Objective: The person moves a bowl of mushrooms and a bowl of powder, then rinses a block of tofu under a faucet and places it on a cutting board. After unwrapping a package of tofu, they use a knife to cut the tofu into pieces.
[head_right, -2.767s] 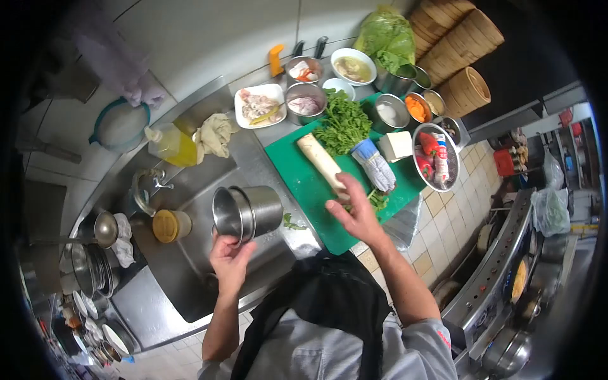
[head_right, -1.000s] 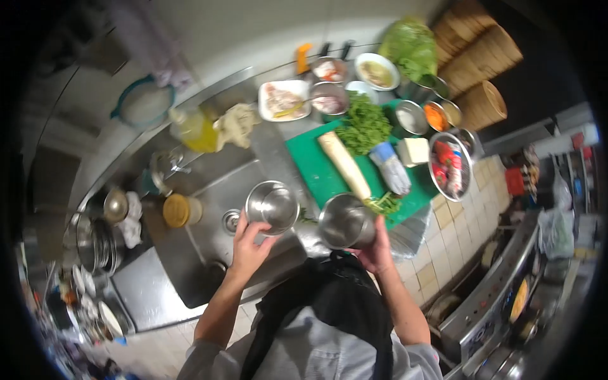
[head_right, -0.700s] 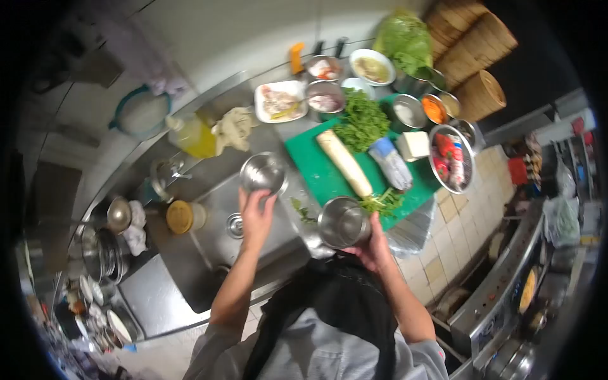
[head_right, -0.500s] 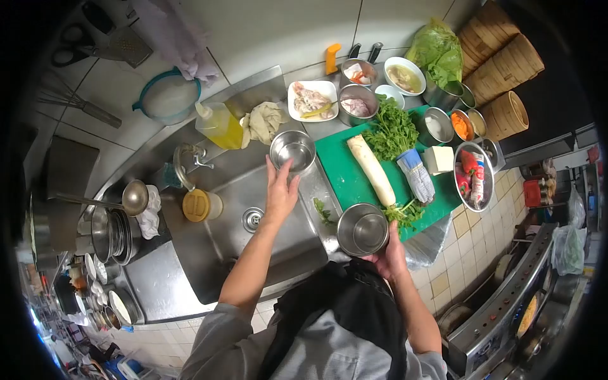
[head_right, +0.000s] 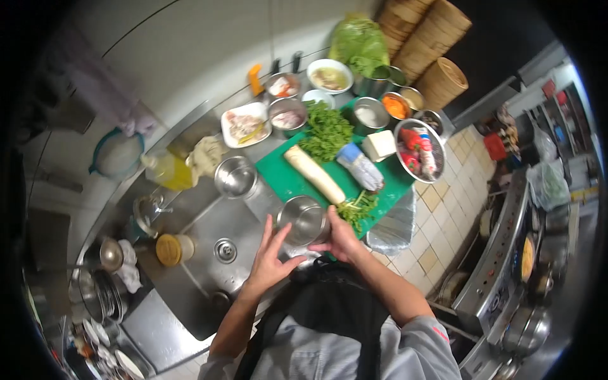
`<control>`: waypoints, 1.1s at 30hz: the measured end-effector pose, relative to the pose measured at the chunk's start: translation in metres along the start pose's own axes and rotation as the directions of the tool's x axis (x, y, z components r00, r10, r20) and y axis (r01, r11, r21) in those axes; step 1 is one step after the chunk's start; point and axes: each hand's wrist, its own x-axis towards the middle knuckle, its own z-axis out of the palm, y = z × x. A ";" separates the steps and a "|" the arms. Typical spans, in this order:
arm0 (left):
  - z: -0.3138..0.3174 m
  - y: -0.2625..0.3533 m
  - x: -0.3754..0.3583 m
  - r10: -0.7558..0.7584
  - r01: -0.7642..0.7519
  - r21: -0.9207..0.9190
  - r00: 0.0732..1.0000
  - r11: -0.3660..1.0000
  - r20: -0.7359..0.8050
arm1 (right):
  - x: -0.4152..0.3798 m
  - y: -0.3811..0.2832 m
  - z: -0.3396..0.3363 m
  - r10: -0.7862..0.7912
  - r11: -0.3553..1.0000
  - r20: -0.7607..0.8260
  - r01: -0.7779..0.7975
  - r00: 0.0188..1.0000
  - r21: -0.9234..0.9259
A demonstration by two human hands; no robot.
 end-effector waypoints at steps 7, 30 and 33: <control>0.004 -0.017 0.006 -0.038 0.039 0.031 0.999 0.999 -0.027 | -0.033 -0.026 -0.025 -0.136 0.983 0.081 0.145 0.987 -0.110; 0.049 -0.038 -0.011 -0.467 0.508 0.062 0.828 0.859 -0.312 | -0.035 -0.255 -0.276 -0.799 0.598 -0.286 0.743 0.528 -0.299; 0.043 0.005 -0.010 -0.433 0.502 0.038 0.778 0.864 -0.454 | -0.016 -0.287 -0.313 -0.818 0.570 -0.328 0.738 0.472 -0.361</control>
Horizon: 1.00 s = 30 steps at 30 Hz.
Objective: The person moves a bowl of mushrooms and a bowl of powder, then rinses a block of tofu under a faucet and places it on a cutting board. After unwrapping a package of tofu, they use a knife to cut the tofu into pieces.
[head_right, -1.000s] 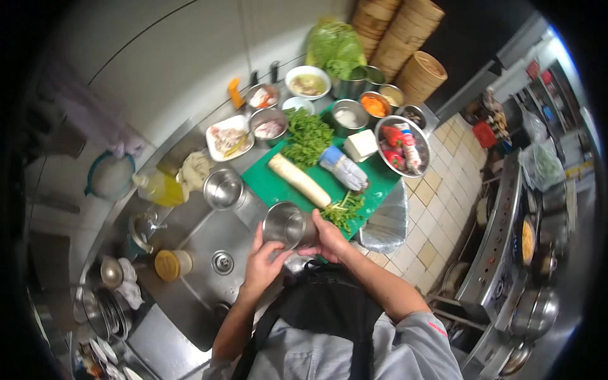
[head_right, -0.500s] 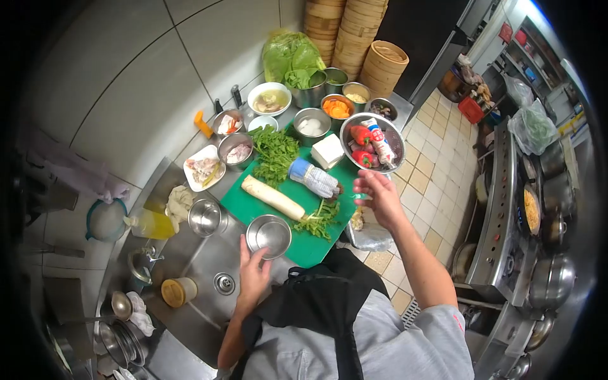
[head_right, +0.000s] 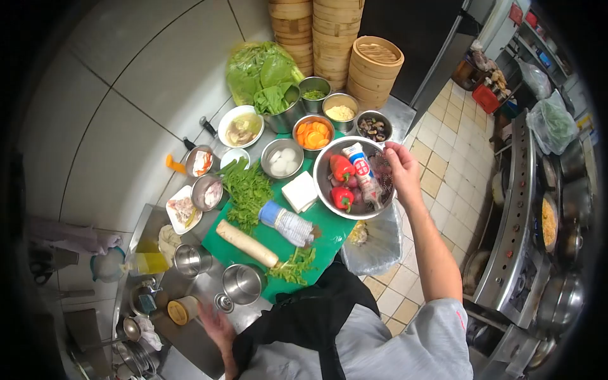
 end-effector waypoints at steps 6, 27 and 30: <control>-0.026 0.055 -0.017 0.122 -0.096 0.264 0.989 0.960 -0.084 | 0.100 0.040 -0.039 -0.155 0.936 -0.011 0.143 0.988 -0.321; -0.060 0.070 -0.052 0.142 -0.126 0.511 0.990 0.850 0.007 | 0.237 0.068 -0.017 -0.045 0.373 0.377 0.365 0.925 -0.853; -0.065 0.056 -0.054 0.149 -0.129 0.465 0.989 0.876 -0.008 | 0.240 0.075 -0.026 -0.085 0.345 0.407 0.410 0.910 -0.844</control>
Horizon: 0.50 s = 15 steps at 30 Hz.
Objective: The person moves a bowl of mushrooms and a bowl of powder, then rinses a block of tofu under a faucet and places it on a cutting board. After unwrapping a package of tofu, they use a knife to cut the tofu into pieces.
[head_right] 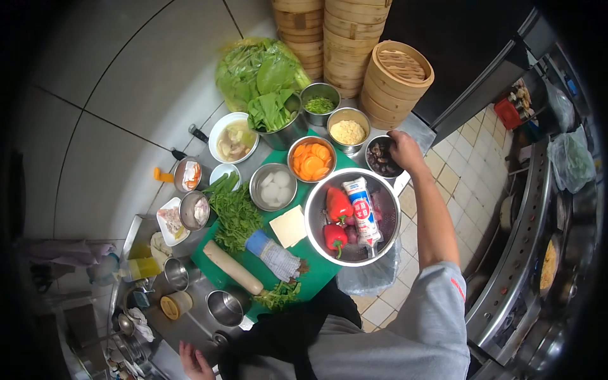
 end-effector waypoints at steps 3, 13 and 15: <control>0.002 -0.017 -0.002 0.030 -0.032 -0.042 0.999 0.999 -0.039 | -0.018 -0.004 -0.015 -0.006 0.979 -0.078 0.021 0.997 0.202; 0.006 0.052 0.019 -0.142 0.141 -0.082 0.990 0.987 0.000 | -0.032 -0.016 -0.036 -0.193 0.981 0.044 0.194 0.980 -0.018; 0.005 0.069 0.025 -0.056 0.056 -0.014 0.998 0.998 -0.016 | -0.029 -0.023 -0.035 -0.172 0.981 0.096 0.179 0.981 -0.075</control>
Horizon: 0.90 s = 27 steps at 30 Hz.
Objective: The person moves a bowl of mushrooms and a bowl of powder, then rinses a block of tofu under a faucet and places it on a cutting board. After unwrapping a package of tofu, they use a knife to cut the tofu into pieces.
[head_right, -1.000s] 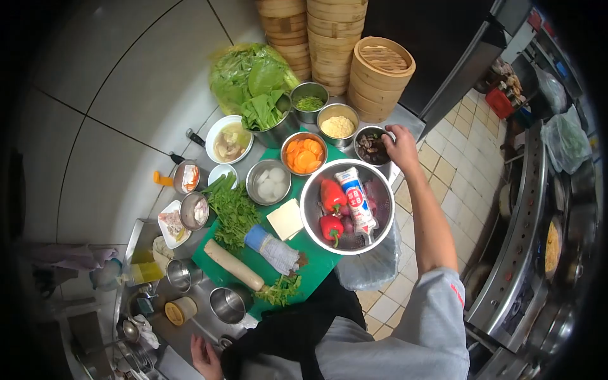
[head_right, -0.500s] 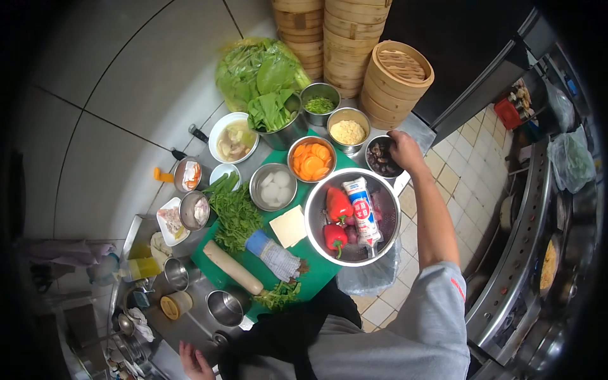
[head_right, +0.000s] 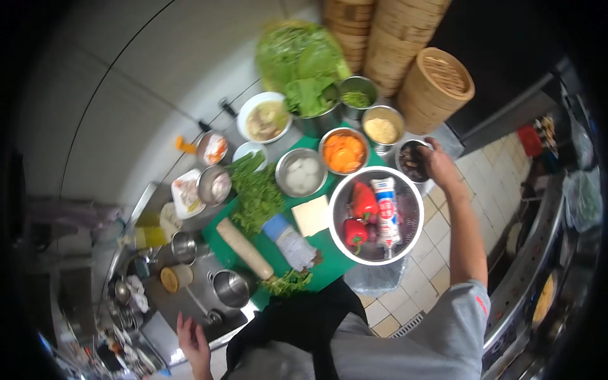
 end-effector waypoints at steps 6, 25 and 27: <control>-0.004 0.022 -0.002 0.138 -0.139 0.000 0.986 0.990 -0.091 | 0.010 0.019 0.020 -0.012 1.000 0.080 0.011 0.997 0.021; 0.000 0.024 0.032 0.137 -0.143 -0.196 0.990 0.970 -0.043 | -0.025 0.049 0.019 0.064 0.998 0.146 -0.062 0.987 -0.021; -0.001 0.027 0.037 0.179 -0.185 -0.246 0.983 0.951 -0.047 | -0.025 0.047 0.021 0.088 0.996 0.131 -0.086 0.987 -0.019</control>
